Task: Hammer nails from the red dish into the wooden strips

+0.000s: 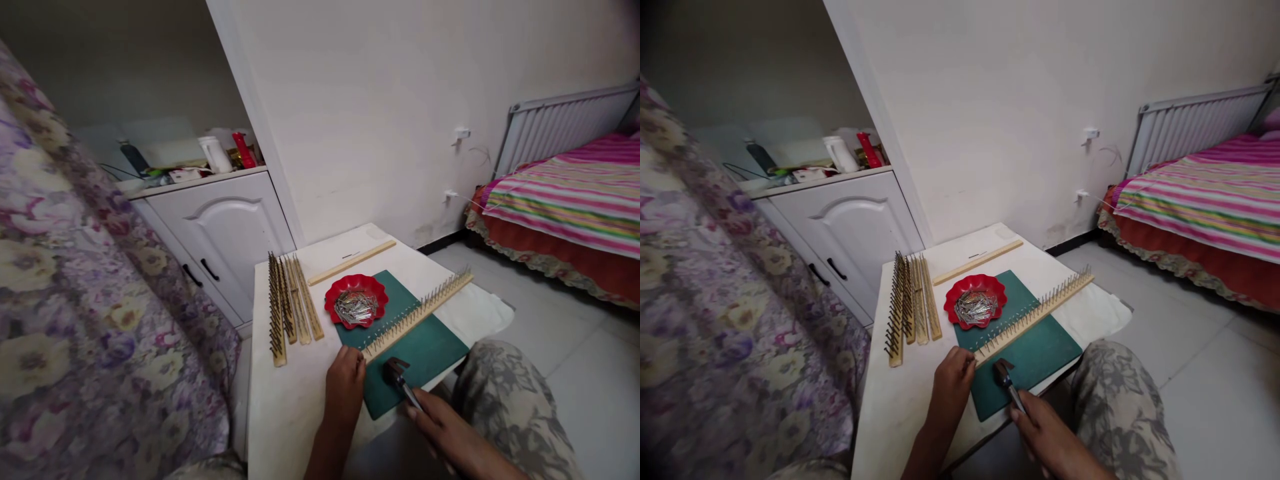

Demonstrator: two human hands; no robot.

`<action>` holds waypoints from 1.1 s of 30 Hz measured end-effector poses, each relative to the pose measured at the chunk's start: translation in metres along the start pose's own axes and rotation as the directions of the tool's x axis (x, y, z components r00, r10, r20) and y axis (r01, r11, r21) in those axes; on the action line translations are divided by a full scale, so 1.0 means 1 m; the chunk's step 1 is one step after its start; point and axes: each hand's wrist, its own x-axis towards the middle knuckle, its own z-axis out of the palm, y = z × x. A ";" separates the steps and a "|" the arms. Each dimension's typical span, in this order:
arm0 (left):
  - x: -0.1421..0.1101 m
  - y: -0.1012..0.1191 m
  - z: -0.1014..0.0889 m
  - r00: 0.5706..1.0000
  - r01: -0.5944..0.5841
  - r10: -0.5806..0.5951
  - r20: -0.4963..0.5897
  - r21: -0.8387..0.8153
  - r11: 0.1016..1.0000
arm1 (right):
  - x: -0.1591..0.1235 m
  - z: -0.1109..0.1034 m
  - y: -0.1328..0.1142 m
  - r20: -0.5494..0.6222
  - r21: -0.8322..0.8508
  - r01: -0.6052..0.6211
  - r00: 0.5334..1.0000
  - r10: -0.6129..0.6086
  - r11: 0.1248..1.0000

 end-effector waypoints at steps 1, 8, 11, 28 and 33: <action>0.000 0.000 0.002 1.000 0.010 -0.010 -0.015 -0.021 1.000 | 0.000 0.000 -0.001 -0.002 0.003 0.004 1.000 -0.004 1.000; 0.000 -0.008 0.017 0.993 0.082 -0.089 -0.072 -0.101 0.991 | 0.003 0.001 0.001 0.002 0.040 0.029 1.000 -0.029 0.999; 0.000 -0.011 0.020 0.992 0.090 -0.098 -0.074 -0.104 0.990 | 0.003 -0.001 -0.001 -0.010 0.055 0.060 0.998 -0.060 0.997; 0.000 -0.012 0.021 0.992 0.116 -0.117 -0.040 -0.022 0.993 | 0.024 0.000 -0.057 -0.020 -0.042 0.185 0.982 -0.186 0.982; -0.001 -0.013 0.022 0.992 0.118 -0.119 -0.044 -0.028 0.993 | 0.025 0.000 -0.056 -0.026 -0.056 0.233 0.972 -0.235 0.971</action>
